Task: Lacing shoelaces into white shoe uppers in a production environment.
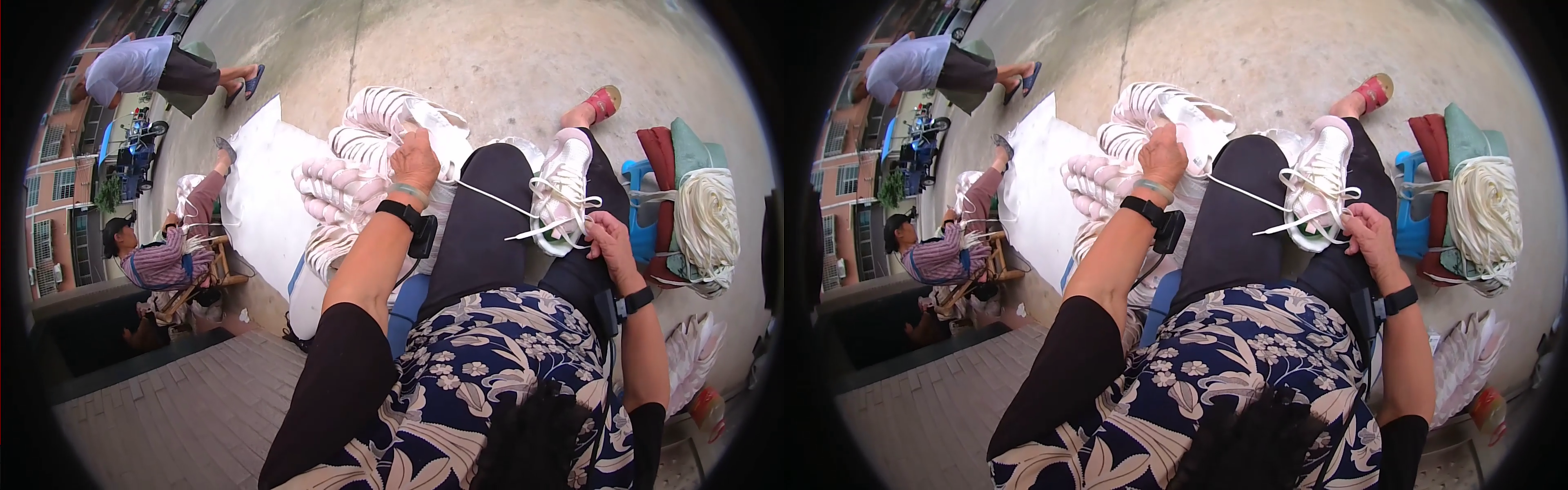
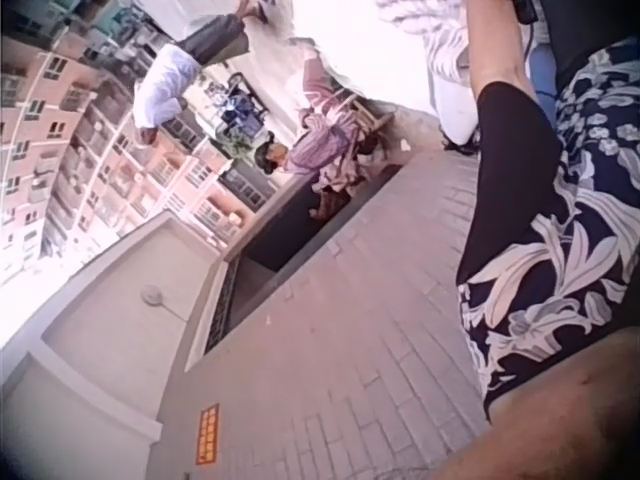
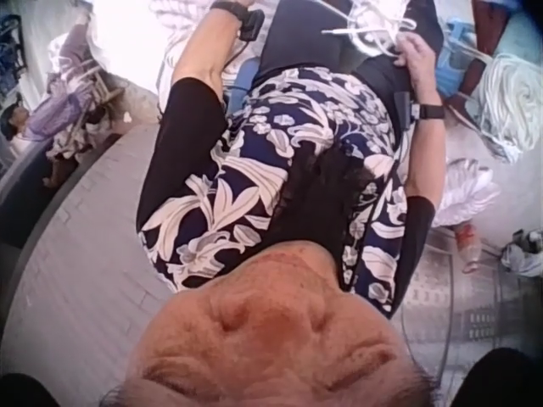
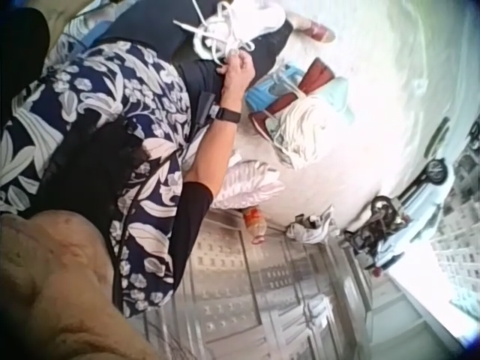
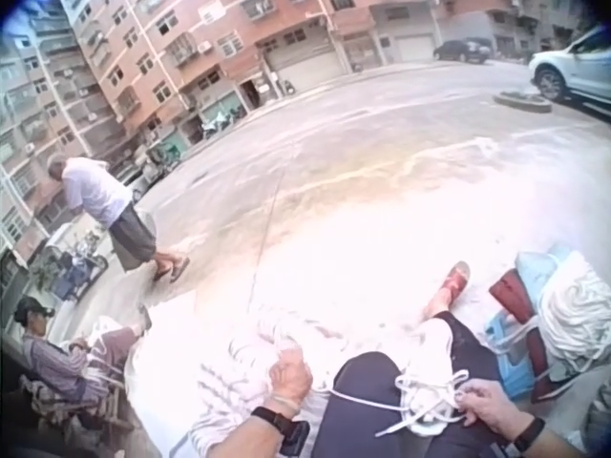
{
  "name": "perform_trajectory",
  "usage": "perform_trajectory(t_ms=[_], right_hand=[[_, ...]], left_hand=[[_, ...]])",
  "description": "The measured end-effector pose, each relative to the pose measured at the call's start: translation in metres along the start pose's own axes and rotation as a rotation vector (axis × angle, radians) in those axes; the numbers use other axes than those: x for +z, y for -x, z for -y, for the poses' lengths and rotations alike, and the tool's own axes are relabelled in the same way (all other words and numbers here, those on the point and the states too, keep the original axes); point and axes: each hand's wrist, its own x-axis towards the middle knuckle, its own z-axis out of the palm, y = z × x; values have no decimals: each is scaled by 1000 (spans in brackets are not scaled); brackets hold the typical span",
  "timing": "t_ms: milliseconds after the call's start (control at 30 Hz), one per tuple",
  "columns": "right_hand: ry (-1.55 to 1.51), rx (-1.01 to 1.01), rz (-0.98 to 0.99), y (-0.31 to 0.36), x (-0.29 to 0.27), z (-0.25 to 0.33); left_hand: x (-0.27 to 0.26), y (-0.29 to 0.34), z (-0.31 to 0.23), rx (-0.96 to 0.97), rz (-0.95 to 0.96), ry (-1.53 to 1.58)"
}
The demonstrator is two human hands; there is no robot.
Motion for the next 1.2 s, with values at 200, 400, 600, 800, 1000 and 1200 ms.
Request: perform_trajectory(t_ms=[200, 400, 600, 800, 1000, 1200], right_hand=[[132, -54, -28, 3, 6, -2], [419, -197, -134, -11, 13, -1], [573, -171, -193, -34, 1, 1], [425, -67, -163, -39, 3, 3], [692, -269, -395, -21, 20, 16], [516, -762, 210, 21, 80, 78]], left_hand=[[-5, 9, -6, -9, 80, -87], [-23, 19, 33, -256, -160, 74], [-87, 32, 24, 96, -444, 298], [-177, 71, -90, 541, -424, 408], [-148, 48, -111, 420, -204, 603], [-124, 32, -148, 446, -138, 665]])
